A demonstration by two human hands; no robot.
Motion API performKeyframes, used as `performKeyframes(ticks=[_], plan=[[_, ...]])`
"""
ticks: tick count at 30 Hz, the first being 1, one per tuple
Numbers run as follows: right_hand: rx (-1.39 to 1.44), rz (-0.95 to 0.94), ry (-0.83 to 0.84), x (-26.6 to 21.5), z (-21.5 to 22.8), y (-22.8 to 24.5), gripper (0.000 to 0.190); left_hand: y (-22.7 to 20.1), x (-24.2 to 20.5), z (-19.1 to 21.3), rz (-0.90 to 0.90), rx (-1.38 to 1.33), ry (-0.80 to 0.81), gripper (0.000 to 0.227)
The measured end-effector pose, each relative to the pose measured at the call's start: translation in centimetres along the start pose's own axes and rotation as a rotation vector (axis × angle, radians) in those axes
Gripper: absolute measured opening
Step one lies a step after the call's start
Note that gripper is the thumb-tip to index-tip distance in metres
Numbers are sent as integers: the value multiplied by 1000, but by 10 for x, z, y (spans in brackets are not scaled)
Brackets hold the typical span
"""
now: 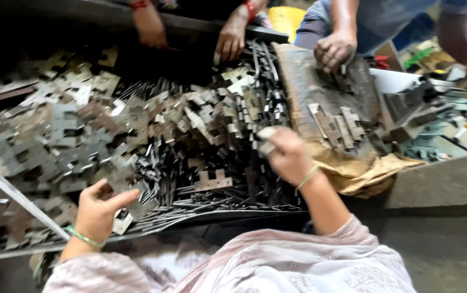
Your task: The person picks metal hinge plates and pins from a large bin and inserts the pins into the plates to assemble hinges. The assembled hinges are placed into a nearby container. Other workers perform similar tasks at adjacent stations.
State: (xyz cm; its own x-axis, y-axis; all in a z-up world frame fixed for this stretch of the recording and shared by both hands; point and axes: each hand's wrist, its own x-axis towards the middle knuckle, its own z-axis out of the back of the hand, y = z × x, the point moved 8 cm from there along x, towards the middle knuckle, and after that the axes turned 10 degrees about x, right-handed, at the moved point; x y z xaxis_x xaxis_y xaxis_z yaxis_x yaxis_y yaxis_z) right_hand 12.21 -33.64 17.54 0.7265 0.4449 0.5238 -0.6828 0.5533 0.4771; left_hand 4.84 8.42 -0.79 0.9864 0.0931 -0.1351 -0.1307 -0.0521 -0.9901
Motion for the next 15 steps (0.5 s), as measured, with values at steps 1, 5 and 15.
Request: performKeyframes(ticks=[1, 5, 15], plan=[[2, 46, 129, -3, -37, 27, 35, -15, -6, -3, 2, -272, 5, 45], [-295, 19, 653, -15, -151, 53, 54, -57, -8, 6, -24, -918, -50, 49], [-626, -74, 836, -52, -199, 21, 67, 26, 19, -96, 280, 1399, 241, 51]])
